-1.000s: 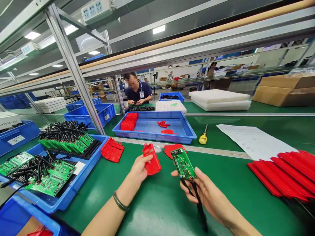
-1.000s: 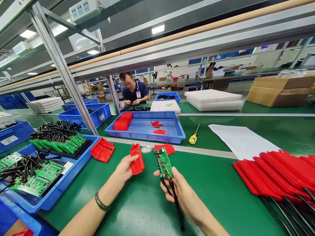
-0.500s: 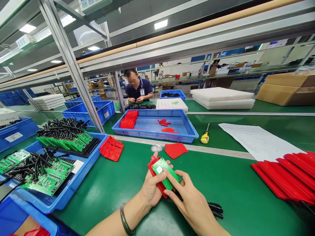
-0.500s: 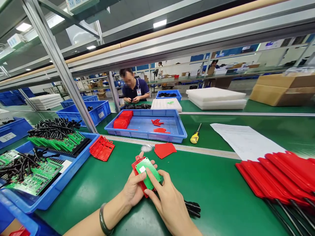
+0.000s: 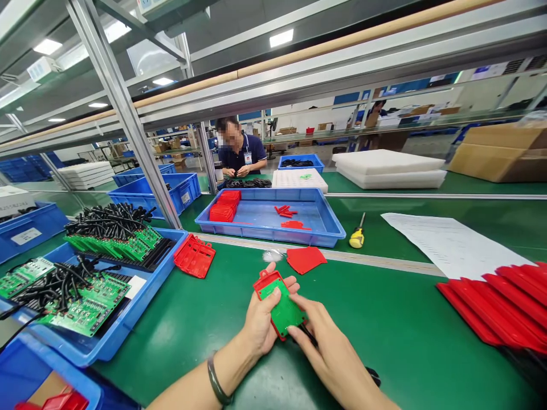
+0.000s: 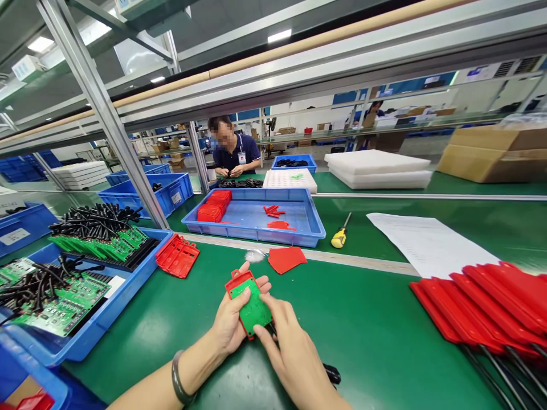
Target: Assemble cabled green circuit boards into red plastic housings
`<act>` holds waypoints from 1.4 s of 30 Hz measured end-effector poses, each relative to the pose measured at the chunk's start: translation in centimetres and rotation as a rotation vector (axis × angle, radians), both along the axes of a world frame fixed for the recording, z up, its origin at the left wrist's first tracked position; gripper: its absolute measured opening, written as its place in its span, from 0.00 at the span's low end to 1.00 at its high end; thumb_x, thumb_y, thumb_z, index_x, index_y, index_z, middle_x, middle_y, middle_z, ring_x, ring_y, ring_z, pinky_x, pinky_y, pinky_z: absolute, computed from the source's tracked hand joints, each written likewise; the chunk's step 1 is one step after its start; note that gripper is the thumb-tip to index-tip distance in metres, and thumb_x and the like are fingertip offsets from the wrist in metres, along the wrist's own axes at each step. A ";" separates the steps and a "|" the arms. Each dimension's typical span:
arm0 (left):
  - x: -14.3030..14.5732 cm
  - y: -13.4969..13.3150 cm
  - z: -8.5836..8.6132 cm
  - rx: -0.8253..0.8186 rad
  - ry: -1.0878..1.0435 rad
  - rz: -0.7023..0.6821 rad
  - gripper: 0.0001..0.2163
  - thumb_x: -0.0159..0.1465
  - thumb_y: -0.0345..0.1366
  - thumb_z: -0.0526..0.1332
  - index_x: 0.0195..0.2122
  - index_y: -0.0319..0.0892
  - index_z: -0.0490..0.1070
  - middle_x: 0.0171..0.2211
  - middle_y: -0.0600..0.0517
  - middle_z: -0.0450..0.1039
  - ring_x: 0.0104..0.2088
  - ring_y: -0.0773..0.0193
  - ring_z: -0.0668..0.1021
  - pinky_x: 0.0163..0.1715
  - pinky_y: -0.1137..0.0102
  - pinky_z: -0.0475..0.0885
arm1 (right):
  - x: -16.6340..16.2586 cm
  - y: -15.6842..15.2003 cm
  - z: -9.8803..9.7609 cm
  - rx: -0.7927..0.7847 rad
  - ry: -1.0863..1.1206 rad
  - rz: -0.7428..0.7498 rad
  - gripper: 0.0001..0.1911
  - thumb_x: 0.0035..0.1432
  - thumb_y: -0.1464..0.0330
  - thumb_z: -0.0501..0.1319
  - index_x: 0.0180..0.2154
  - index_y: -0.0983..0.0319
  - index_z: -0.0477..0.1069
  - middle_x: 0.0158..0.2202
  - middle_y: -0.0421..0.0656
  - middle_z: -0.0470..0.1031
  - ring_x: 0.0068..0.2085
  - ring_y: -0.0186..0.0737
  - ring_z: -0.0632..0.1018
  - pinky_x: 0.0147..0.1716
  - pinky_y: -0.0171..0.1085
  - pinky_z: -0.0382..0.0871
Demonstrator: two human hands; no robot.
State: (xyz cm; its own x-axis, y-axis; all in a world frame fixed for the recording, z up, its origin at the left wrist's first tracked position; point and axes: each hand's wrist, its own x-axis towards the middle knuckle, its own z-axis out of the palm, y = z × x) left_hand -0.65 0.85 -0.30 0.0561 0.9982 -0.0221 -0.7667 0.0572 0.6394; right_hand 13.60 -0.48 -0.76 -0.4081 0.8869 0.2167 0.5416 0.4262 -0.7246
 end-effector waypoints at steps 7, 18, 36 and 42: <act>-0.3 -0.6 0.8 0.064 0.024 -0.161 0.34 0.59 0.28 0.61 0.64 0.44 0.46 0.48 0.40 0.73 0.52 0.51 0.73 0.57 0.53 0.57 | 0.4 1.0 1.4 -0.781 0.493 0.294 0.25 0.58 0.49 0.53 0.37 0.65 0.71 0.31 0.45 0.73 0.34 0.39 0.72 0.28 0.33 0.67; -0.3 -0.6 1.1 0.020 0.104 -0.151 0.36 0.56 0.28 0.63 0.63 0.44 0.48 0.46 0.40 0.74 0.48 0.50 0.76 0.53 0.51 0.62 | -1.0 0.7 0.4 -0.781 0.682 0.265 0.26 0.53 0.48 0.59 0.26 0.67 0.71 0.22 0.43 0.73 0.23 0.31 0.67 0.24 0.31 0.57; -0.5 0.7 0.5 -0.067 -0.065 0.292 0.28 0.54 0.29 0.65 0.55 0.53 0.60 0.37 0.52 0.73 0.37 0.64 0.77 0.49 0.52 0.68 | -1.4 -0.5 0.0 0.754 -0.268 0.031 0.16 0.67 0.72 0.46 0.31 0.64 0.69 0.24 0.42 0.68 0.27 0.39 0.66 0.27 0.38 0.54; 0.0 0.6 0.5 -0.058 -0.039 0.302 0.23 0.55 0.29 0.64 0.52 0.49 0.63 0.36 0.52 0.74 0.36 0.64 0.76 0.47 0.53 0.70 | -2.3 -1.2 -0.4 0.697 -0.217 0.025 0.19 0.67 0.71 0.45 0.27 0.63 0.68 0.24 0.43 0.67 0.27 0.39 0.67 0.27 0.37 0.56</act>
State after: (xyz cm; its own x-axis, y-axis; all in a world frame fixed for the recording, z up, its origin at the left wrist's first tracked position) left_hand -0.70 1.45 0.18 -0.2407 0.9670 -0.0837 -0.7786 -0.1408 0.6116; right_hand 11.29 -1.65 -1.17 -0.5244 0.5620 0.6397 0.6259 0.7637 -0.1579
